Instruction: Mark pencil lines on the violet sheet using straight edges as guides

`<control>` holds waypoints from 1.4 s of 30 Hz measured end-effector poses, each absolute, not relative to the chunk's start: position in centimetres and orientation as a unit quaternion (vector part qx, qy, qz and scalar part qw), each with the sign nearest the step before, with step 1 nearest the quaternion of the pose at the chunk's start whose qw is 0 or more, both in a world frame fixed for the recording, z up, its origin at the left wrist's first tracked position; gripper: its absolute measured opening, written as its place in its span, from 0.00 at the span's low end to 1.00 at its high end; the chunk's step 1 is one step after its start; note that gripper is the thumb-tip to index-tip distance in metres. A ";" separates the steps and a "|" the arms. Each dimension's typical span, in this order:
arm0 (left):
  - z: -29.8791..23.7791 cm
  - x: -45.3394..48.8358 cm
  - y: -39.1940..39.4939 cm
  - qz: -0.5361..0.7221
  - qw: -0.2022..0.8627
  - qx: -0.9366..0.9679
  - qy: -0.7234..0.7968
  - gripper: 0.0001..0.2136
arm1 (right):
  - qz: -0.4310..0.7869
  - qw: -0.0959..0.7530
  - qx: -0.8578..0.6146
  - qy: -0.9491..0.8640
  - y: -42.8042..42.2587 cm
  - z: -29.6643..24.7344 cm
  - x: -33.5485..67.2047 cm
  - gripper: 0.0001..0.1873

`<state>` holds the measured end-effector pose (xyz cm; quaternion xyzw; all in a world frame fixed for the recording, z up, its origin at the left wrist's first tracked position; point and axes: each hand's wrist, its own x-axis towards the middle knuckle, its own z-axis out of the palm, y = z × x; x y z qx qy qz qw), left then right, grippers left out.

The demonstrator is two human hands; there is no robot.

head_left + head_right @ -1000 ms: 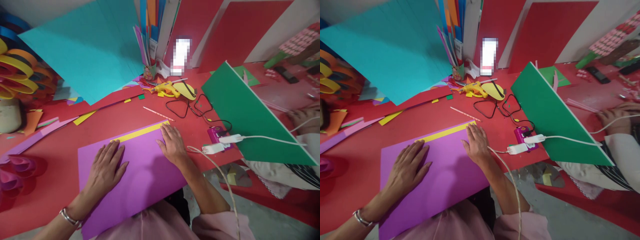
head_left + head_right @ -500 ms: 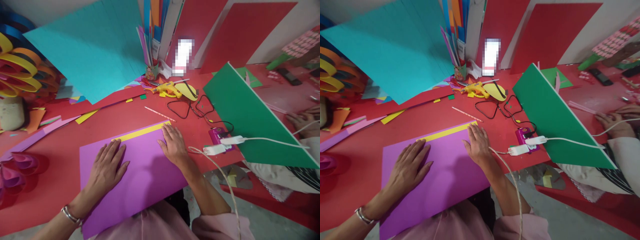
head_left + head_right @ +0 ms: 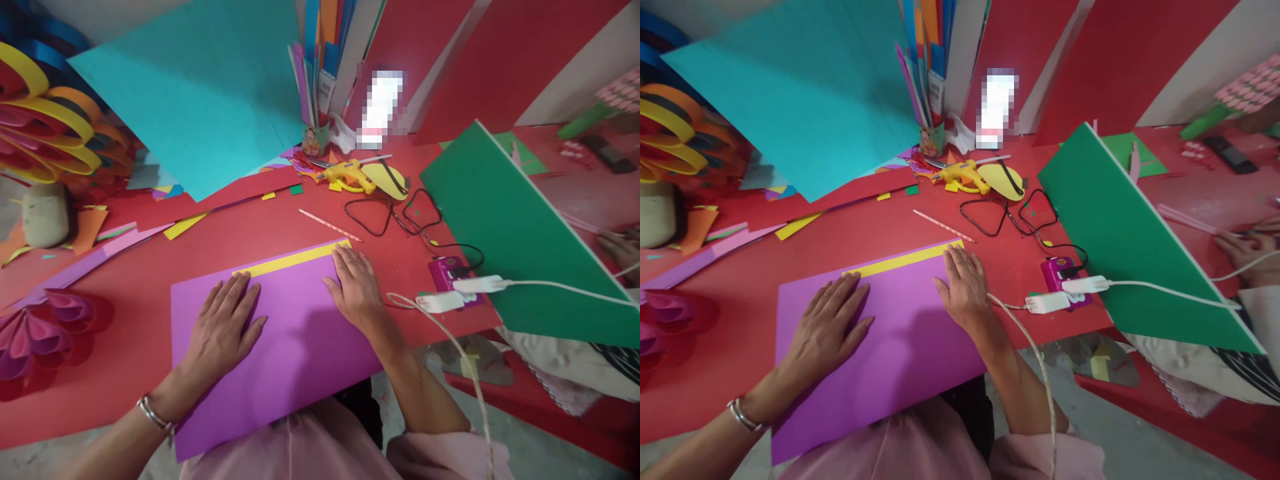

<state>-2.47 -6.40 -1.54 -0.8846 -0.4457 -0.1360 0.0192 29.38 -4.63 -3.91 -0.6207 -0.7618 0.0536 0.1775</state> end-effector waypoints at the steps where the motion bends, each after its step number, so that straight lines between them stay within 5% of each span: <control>1: -1.5 -2.4 -6.4 -0.134 0.018 -0.884 -0.447 0.27 | 0.053 0.178 -0.620 -0.762 -4.7 -3.9 29.4 0.33; 42: -0.9 -2.1 -6.6 -0.122 -0.002 -0.872 -0.474 0.25 | 0.022 0.203 -0.600 -0.774 -4.8 -4.0 29.5 0.33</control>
